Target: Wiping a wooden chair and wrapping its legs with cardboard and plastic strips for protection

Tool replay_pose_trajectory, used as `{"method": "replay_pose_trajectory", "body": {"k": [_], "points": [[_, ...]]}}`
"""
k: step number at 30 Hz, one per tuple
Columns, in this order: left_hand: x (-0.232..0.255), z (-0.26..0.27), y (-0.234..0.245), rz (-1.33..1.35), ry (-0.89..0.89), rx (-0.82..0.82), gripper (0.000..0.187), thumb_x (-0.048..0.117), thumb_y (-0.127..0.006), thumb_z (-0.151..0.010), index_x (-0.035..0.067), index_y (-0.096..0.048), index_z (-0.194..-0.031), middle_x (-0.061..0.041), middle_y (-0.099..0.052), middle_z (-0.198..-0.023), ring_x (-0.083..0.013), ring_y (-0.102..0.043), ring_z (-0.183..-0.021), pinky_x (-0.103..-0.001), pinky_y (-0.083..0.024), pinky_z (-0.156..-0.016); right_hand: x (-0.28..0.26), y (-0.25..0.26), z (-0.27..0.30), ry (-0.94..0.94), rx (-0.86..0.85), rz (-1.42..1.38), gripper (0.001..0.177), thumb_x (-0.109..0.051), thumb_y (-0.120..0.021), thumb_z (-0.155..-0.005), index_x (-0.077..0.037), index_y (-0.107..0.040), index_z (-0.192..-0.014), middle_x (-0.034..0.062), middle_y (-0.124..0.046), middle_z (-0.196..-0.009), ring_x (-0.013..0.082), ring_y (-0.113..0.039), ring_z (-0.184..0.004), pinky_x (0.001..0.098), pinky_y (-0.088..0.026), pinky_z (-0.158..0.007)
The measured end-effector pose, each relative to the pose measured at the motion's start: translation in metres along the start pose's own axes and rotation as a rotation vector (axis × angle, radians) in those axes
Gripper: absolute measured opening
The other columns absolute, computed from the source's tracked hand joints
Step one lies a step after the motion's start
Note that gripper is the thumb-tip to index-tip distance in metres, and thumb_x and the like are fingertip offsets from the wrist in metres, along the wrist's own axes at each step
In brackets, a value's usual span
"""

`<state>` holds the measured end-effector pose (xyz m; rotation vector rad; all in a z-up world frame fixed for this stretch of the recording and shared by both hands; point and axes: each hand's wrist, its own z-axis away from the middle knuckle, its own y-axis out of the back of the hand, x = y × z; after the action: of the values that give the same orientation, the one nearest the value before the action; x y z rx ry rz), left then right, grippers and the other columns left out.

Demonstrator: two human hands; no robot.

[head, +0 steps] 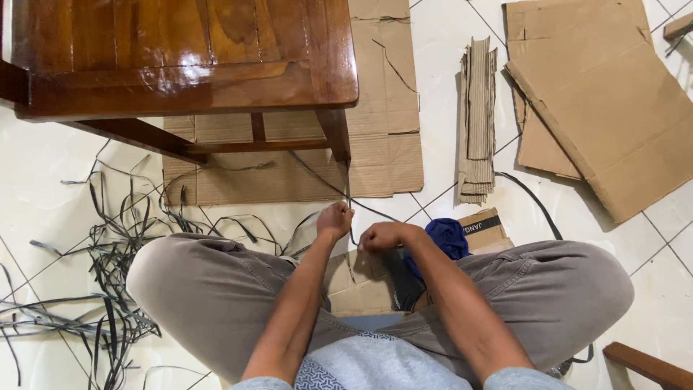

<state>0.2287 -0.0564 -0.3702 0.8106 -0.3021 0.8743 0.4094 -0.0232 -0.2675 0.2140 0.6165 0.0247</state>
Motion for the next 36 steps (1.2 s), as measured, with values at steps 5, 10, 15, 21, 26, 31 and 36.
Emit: {"method": "replay_pose_trajectory", "body": {"k": [5, 10, 15, 21, 26, 31, 36], "points": [[0.015, 0.024, 0.008, -0.045, 0.025, 0.008, 0.029, 0.039, -0.054, -0.093, 0.018, -0.073, -0.099, -0.019, -0.076, -0.103, -0.0425, -0.068, -0.115, -0.051, -0.054, -0.100, 0.071, -0.010, -0.044, -0.115, 0.478, -0.055, 0.050, -0.027, -0.062, -0.089, -0.023, -0.059, -0.139, 0.0135, -0.056, -0.141, 0.0376, -0.057, -0.132, 0.0532, -0.046, -0.114], [-0.004, 0.019, -0.006, -0.017, -0.020, -0.036, 0.032, 0.043, -0.055, -0.093, 0.018, -0.073, -0.101, -0.020, -0.075, -0.105, -0.0457, -0.066, -0.115, -0.053, -0.053, -0.098, 0.075, -0.035, -0.060, -0.251, 0.572, 0.033, 0.077, -0.016, -0.061, -0.081, -0.020, -0.036, -0.153, 0.0145, -0.031, -0.154, 0.0511, -0.065, -0.115, 0.0593, -0.053, -0.106], [-0.001, 0.015, -0.008, -0.023, 0.024, -0.044, 0.029, 0.040, -0.059, -0.092, 0.022, -0.076, -0.106, -0.017, -0.076, -0.107, -0.0424, -0.068, -0.115, -0.053, -0.055, -0.098, 0.137, -0.071, -0.119, -0.239, 0.564, 0.010, 0.037, -0.025, -0.073, -0.086, -0.012, -0.051, -0.113, 0.0172, -0.053, -0.117, 0.0496, -0.067, -0.110, 0.0556, -0.057, -0.094], [-0.002, 0.022, -0.007, 0.065, 0.071, -0.028, 0.028, 0.036, -0.061, -0.091, 0.021, -0.074, -0.110, -0.015, -0.077, -0.105, -0.0400, -0.068, -0.115, -0.052, -0.053, -0.101, 0.087, -0.062, -0.080, -0.241, 0.506, 0.219, 0.020, -0.018, -0.068, -0.086, -0.010, -0.071, -0.103, 0.0149, -0.058, -0.107, 0.0416, -0.070, -0.106, 0.0511, -0.059, -0.090], [-0.001, 0.028, -0.005, 0.073, 0.093, -0.007, 0.027, 0.036, -0.063, -0.091, 0.020, -0.075, -0.109, -0.014, -0.078, -0.104, -0.0395, -0.069, -0.115, -0.052, -0.054, -0.100, 0.077, -0.066, -0.075, -0.182, 0.556, 0.294, 0.020, -0.023, -0.062, -0.090, -0.011, -0.065, -0.106, 0.0139, -0.056, -0.111, 0.0393, -0.059, -0.116, 0.0522, -0.055, -0.092], [-0.009, 0.009, -0.018, 0.047, 0.115, -0.021, 0.027, 0.043, -0.062, -0.090, 0.026, -0.077, -0.106, -0.008, -0.079, -0.106, -0.0358, -0.070, -0.114, -0.050, -0.055, -0.100, 0.059, -0.042, -0.088, -0.122, 0.576, -0.287, 0.029, -0.018, -0.059, -0.090, -0.013, -0.067, -0.118, 0.0221, -0.068, -0.119, 0.0470, -0.061, -0.120, 0.0592, -0.051, -0.098], [-0.009, 0.001, -0.019, 0.089, -0.019, 0.002, 0.022, 0.040, -0.061, -0.089, 0.025, -0.075, -0.097, -0.009, -0.078, -0.099, -0.0403, -0.068, -0.114, -0.053, -0.052, -0.103, 0.021, -0.019, -0.085, -0.043, 0.724, -1.189, 0.038, -0.025, -0.062, -0.096, -0.004, -0.070, -0.127, 0.0173, -0.074, -0.097, 0.0241, -0.073, -0.079, 0.0381, -0.061, -0.078]]}}
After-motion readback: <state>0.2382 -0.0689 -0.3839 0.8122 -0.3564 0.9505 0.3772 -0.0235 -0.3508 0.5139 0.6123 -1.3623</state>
